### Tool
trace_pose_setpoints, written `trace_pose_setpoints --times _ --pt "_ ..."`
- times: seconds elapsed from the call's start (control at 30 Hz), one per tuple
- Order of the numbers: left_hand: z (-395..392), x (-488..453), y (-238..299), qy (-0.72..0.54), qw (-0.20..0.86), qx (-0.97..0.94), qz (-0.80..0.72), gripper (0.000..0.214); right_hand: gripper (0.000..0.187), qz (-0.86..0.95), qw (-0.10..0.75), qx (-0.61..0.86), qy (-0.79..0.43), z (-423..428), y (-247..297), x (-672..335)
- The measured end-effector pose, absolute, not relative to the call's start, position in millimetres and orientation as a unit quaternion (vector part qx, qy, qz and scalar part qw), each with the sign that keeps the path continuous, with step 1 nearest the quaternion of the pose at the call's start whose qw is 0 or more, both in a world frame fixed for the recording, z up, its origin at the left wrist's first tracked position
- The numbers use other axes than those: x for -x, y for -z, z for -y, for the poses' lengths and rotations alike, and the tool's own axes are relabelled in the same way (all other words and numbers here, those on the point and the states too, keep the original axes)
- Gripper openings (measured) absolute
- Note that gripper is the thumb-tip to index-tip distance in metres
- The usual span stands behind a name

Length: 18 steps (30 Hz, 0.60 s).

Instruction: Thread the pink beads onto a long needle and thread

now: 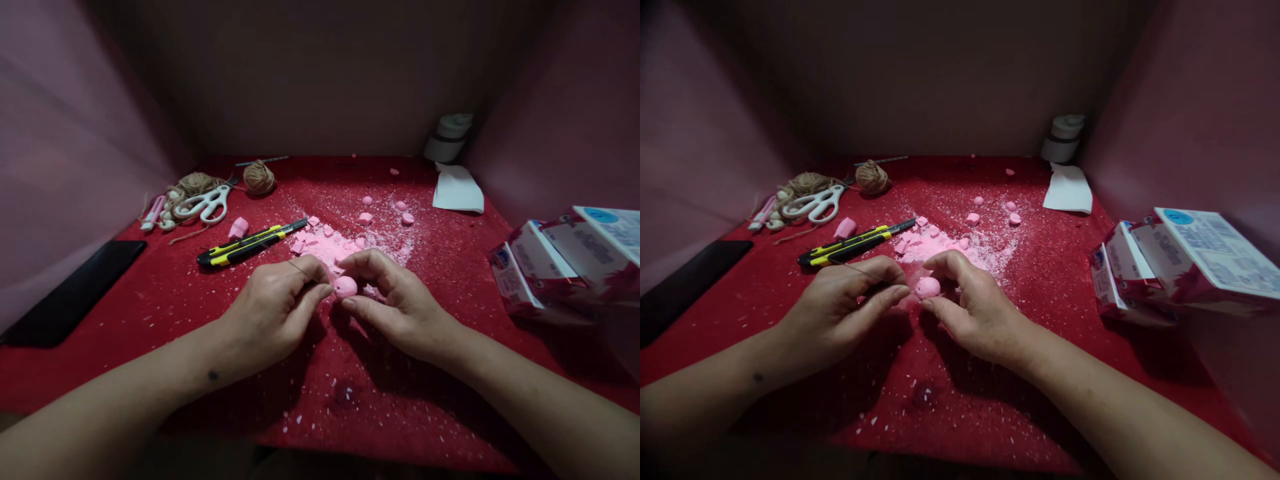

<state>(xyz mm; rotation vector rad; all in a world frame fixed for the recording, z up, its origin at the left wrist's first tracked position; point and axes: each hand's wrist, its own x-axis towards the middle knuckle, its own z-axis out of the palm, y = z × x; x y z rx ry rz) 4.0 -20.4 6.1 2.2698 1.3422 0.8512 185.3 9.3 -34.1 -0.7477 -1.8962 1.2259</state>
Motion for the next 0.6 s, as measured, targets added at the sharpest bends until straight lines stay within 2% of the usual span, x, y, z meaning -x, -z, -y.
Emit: trace_pose_setpoints --times 0.1,0.2,0.4,0.53,0.6 --pt "18.2 -3.7 -4.6 -0.287 0.168 -0.818 -0.469 0.019 0.015 0.747 0.357 0.292 -0.478 -9.8 32.4 -185.4" --pt "15.4 -4.2 -3.6 -0.274 0.251 -0.780 -0.503 0.020 0.014 0.736 0.350 0.283 -0.505 -10.4 30.3 -185.1" --pt "14.9 -6.8 -1.8 -0.327 0.386 -0.688 -0.520 0.017 0.015 0.643 0.356 0.270 -0.622 -10.4 28.1 -183.0" --pt "13.0 -2.4 -3.7 -0.354 0.543 -0.577 -0.497 0.014 0.012 0.563 0.342 0.251 -0.710 -10.3 27.7 -182.8" --pt "11.7 0.9 -5.5 -0.379 0.588 -0.538 -0.470 0.013 0.012 0.524 0.340 0.240 -0.743 -11.2 29.2 -183.3"
